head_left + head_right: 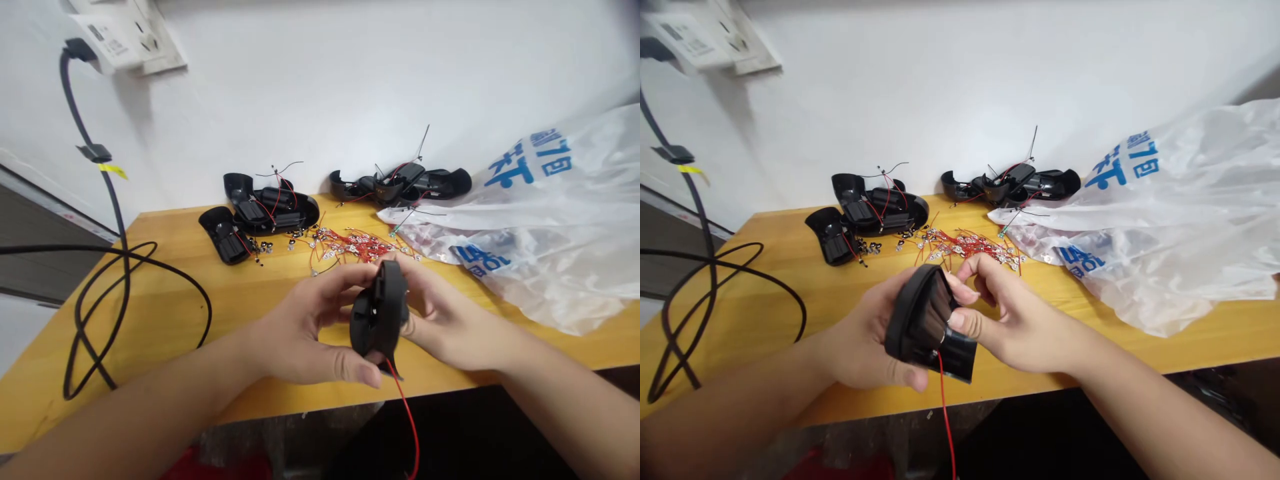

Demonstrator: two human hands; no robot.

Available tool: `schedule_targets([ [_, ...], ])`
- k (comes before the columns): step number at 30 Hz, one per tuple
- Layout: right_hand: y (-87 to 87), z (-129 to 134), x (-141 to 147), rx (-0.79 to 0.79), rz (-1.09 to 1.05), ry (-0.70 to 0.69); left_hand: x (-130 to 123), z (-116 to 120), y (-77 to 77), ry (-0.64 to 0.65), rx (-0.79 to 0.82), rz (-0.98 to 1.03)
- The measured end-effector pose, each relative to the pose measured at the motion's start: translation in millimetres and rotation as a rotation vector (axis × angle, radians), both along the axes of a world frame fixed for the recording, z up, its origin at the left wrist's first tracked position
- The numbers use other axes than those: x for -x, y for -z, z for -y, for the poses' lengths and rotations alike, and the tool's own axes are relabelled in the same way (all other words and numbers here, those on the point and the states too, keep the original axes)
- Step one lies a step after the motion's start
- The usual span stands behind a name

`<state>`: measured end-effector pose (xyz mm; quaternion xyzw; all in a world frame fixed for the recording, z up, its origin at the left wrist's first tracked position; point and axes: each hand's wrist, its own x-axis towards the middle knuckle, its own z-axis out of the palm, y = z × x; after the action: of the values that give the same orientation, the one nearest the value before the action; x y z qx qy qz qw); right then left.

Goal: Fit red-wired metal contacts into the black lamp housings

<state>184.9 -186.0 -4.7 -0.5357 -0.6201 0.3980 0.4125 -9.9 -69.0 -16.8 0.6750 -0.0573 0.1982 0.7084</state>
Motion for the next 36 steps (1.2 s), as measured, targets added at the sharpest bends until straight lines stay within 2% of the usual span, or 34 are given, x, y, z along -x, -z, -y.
schedule_targets([
  [2,2.7,-2.4,3.0,0.029,-0.069,-0.016,-0.4,-0.1,-0.4,0.016,0.018,0.008],
  [4,0.5,-4.6,-0.7,0.064,-0.081,-0.056,0.1,0.5,2.4,-0.023,-0.012,0.037],
  [7,-11.7,-7.3,-20.6,0.138,-0.002,-0.239,3.9,4.2,7.2,-0.112,-0.112,0.024],
  [9,-20.5,-12.8,-36.1,0.175,0.072,-0.344,8.4,7.9,4.7,-0.121,-0.156,-0.030],
  [10,-23.4,-18.6,-41.3,0.145,0.074,-0.348,10.8,9.6,1.0,-0.107,-0.156,-0.074],
  [12,-24.7,-38.7,-41.3,0.039,0.043,-0.289,14.8,12.3,-9.8,-0.024,-0.122,-0.186],
  [15,-17.7,-86.4,-14.2,-0.073,0.168,-0.141,15.9,12.0,-23.1,0.199,-0.009,-0.358],
  [16,-14.3,-103.9,-1.0,-0.137,0.394,-0.136,14.7,10.3,-24.5,0.250,0.023,-0.379],
  [19,-4.2,-147.5,33.3,-0.185,0.531,-0.175,8.4,1.7,-19.4,0.270,0.115,-0.361],
  [23,6.2,-169.8,48.3,-0.196,0.553,-0.234,2.2,-6.5,-10.0,0.181,0.288,-0.303],
  [27,6.9,-170.6,40.0,-0.219,0.495,-0.182,0.6,-2.5,-15.0,0.067,0.518,-0.335],
  [29,-1.0,-168.6,30.0,-0.246,0.461,-0.098,-0.3,1.2,-20.1,0.015,0.642,-0.359],
  [31,-15.0,-161.9,16.3,-0.271,0.397,0.020,-1.9,3.6,-23.5,-0.062,0.692,-0.370],
  [34,-38.9,-138.8,-4.0,-0.238,0.255,0.214,-5.9,3.7,-21.9,-0.261,0.694,-0.421],
  [36,-48.7,-118.1,-11.1,-0.230,0.206,0.298,-9.0,2.2,-17.6,-0.394,0.644,-0.443],
])
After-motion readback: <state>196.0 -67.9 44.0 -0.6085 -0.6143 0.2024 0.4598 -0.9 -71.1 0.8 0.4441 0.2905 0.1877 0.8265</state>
